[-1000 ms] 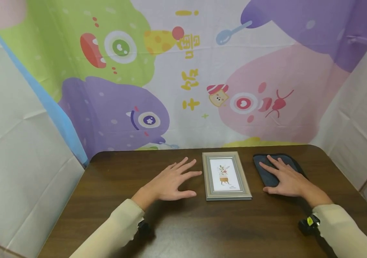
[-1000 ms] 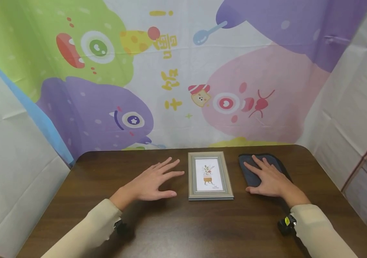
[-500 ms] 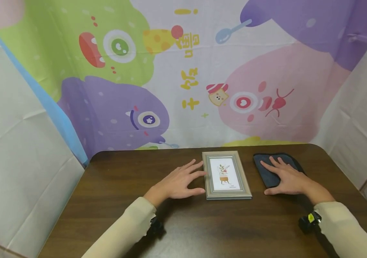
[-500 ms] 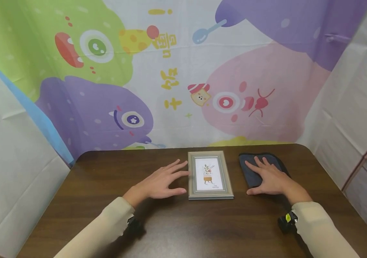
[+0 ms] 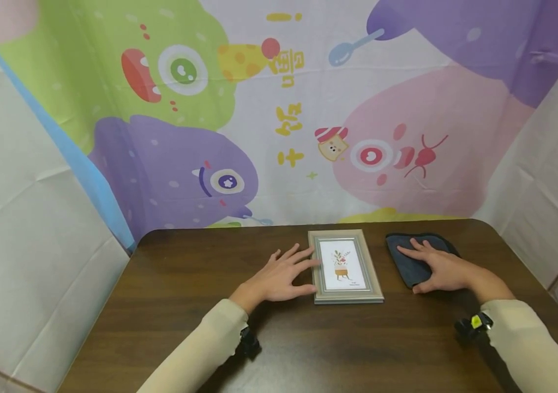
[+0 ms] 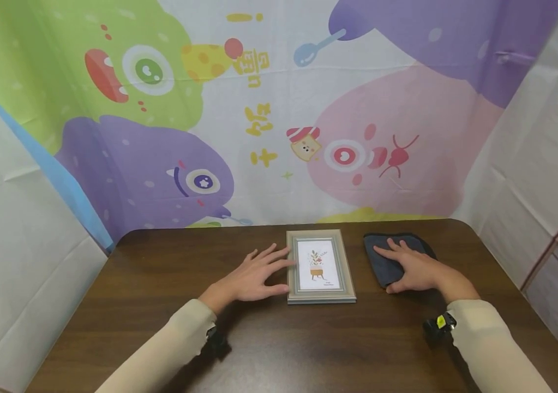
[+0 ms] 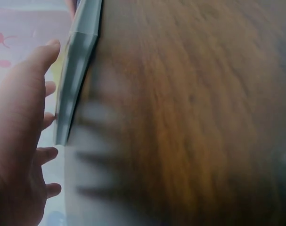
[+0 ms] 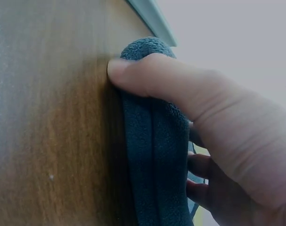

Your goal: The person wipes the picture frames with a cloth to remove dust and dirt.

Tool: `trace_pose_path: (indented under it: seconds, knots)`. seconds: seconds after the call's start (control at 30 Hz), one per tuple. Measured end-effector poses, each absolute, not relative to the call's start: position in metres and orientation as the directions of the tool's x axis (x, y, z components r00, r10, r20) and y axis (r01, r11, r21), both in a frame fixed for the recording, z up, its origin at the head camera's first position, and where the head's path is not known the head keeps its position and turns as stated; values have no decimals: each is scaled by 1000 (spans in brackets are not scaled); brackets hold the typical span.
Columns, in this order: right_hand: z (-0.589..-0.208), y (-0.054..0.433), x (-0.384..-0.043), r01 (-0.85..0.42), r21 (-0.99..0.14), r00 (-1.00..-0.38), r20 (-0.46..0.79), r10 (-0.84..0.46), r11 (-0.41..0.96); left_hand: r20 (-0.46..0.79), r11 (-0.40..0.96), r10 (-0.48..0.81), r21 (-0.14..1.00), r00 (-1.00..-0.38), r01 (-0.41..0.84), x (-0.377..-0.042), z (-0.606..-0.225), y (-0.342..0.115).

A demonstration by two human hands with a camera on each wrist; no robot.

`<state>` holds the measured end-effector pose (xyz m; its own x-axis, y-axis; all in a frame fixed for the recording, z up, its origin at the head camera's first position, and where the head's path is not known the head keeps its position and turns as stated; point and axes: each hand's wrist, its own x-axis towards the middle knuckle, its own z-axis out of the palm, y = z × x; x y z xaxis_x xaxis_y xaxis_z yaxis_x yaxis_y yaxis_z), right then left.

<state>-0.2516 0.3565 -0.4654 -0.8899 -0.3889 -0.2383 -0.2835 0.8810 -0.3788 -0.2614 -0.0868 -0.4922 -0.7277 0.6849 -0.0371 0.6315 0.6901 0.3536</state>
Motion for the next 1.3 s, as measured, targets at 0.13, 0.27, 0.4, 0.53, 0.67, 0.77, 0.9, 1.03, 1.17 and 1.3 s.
trace_pose_path:
  seconds: [0.13,0.27,0.4,0.53,0.67,0.77,0.9,1.03,1.17,1.3]
  knots:
    - [-463,357,-253,-266,-396,-885,-261,-386,879,-12,688,672,377,-740,619,-265,-498,-84]
    - [-465,357,-254,-260,-391,-880,-280,-383,883,5,673,658,444,-753,591,-266,-502,-83]
    - [-467,357,-253,-257,-378,-873,-304,-382,889,15,657,638,512,-770,554,-267,-507,-84]
    - [-467,355,-253,-264,-362,-866,-319,-385,894,32,650,625,532,-780,543,-269,-512,-85]
    - [-466,356,-253,-272,-345,-872,-306,-381,898,31,645,623,545,-782,536,-269,-514,-84]
    - [-467,356,-254,-285,-333,-881,-278,-382,899,26,644,620,554,-785,527,-269,-513,-83]
    - [-469,357,-254,-308,-315,-891,-234,-388,898,19,644,616,562,-787,518,-271,-513,-83]
    - [-471,358,-254,-330,-289,-901,-187,-392,898,21,627,617,591,-787,507,-273,-516,-83]
    - [-471,357,-253,-364,-250,-908,-120,-402,897,48,602,615,617,-787,508,-278,-525,-83]
    - [-473,354,-253,-366,-196,-920,-74,-385,910,57,603,612,612,-789,512,-281,-530,-84]
